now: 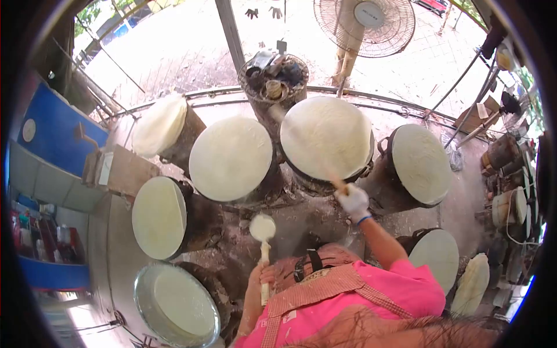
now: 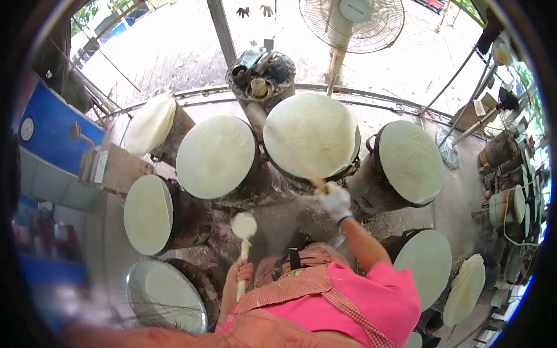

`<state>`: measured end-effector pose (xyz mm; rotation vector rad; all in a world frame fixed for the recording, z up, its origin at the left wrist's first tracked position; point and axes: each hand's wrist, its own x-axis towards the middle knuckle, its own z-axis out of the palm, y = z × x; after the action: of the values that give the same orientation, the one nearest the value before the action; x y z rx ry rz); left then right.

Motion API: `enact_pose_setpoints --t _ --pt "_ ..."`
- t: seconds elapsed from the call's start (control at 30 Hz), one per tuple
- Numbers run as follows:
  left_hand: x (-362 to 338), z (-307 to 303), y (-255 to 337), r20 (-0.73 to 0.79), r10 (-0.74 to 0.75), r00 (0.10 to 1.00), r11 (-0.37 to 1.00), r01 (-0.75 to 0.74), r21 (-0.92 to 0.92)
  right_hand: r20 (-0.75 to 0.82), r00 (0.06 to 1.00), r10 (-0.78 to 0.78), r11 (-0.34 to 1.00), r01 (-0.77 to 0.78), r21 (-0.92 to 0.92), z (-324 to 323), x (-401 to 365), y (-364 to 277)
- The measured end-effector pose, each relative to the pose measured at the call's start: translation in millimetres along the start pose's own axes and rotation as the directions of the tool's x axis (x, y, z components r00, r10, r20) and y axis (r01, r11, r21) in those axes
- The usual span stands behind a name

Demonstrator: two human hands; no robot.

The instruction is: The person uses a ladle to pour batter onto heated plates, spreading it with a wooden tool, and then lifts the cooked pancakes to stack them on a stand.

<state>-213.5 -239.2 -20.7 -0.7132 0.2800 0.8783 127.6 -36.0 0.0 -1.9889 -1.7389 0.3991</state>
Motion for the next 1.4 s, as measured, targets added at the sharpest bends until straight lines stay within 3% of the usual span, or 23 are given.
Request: enact_pose_setpoints --t 0.03,0.07,0.1,0.13,0.2,0.3,0.5,0.63,0.8,0.87,0.97,1.27,1.33,1.4 --pt "5.5 -4.0 -6.2 0.020 -0.092 0.996 0.993 0.093 -0.073 -0.101 0.994 0.034 0.991 -0.021 0.133 -6.8 28.4 23.5" --pt "11.3 -2.2 -8.3 0.042 -0.182 0.982 0.972 0.186 -0.140 -0.230 0.973 0.036 0.998 -0.023 0.060 -12.5 61.7 45.5" --pt "11.1 1.9 -12.2 0.033 -0.180 0.983 0.975 0.182 -0.126 -0.250 0.960 0.123 0.987 -0.145 -0.069 -10.7 94.7 73.6" --pt "6.3 8.5 -25.9 0.036 -0.122 0.992 0.981 0.126 -0.145 -0.296 0.940 0.170 0.985 -0.172 0.020 -18.0 122.8 91.9" --pt "1.3 20.7 -43.7 0.049 -0.050 0.998 0.985 0.057 -0.160 -0.188 0.882 0.431 0.902 -0.415 0.119 -33.6 170.6 100.2" --pt "-4.7 28.0 -50.0 0.046 0.007 0.999 0.991 -0.001 -0.131 -0.076 0.855 0.514 0.849 -0.493 0.192 -31.9 202.7 99.2" --pt "-14.2 9.8 -52.9 0.053 0.044 0.998 0.986 -0.035 -0.165 0.005 0.904 0.428 0.904 -0.428 -0.001 -11.2 232.1 99.6" --pt "-18.3 5.6 -65.2 0.055 0.078 0.995 0.964 -0.062 -0.259 -0.076 0.938 0.339 0.940 -0.342 -0.021 -36.8 224.7 68.7" --pt "-28.7 3.7 -72.6 0.029 0.159 0.987 0.948 -0.144 -0.285 -0.172 0.966 0.192 0.970 -0.213 -0.114 -65.1 209.2 0.7" --pt "-35.3 9.7 -69.6 0.040 0.152 0.988 0.943 -0.132 -0.305 -0.184 0.978 0.101 0.967 -0.140 -0.214 -73.1 203.4 -26.3" --pt "-47.8 -3.7 -50.0 0.064 0.122 0.990 0.957 -0.100 -0.273 -0.232 0.973 0.019 0.973 -0.071 -0.220 -85.4 188.8 -71.3" --pt "-113.7 -19.1 0.8 -0.010 0.097 0.995 0.974 -0.097 -0.204 -0.329 0.938 -0.110 0.929 -0.021 -0.370 -104.2 156.9 -174.9" --pt "-124.4 -17.5 10.0 -0.103 0.167 0.981 0.965 -0.184 -0.189 -0.345 0.921 -0.181 0.911 0.025 -0.411 -108.0 153.5 -192.5" --pt "-133.6 -24.8 23.3 -0.071 0.140 0.988 0.975 -0.150 -0.166 -0.332 0.924 -0.189 0.899 0.027 -0.437 -117.8 148.8 -212.4"
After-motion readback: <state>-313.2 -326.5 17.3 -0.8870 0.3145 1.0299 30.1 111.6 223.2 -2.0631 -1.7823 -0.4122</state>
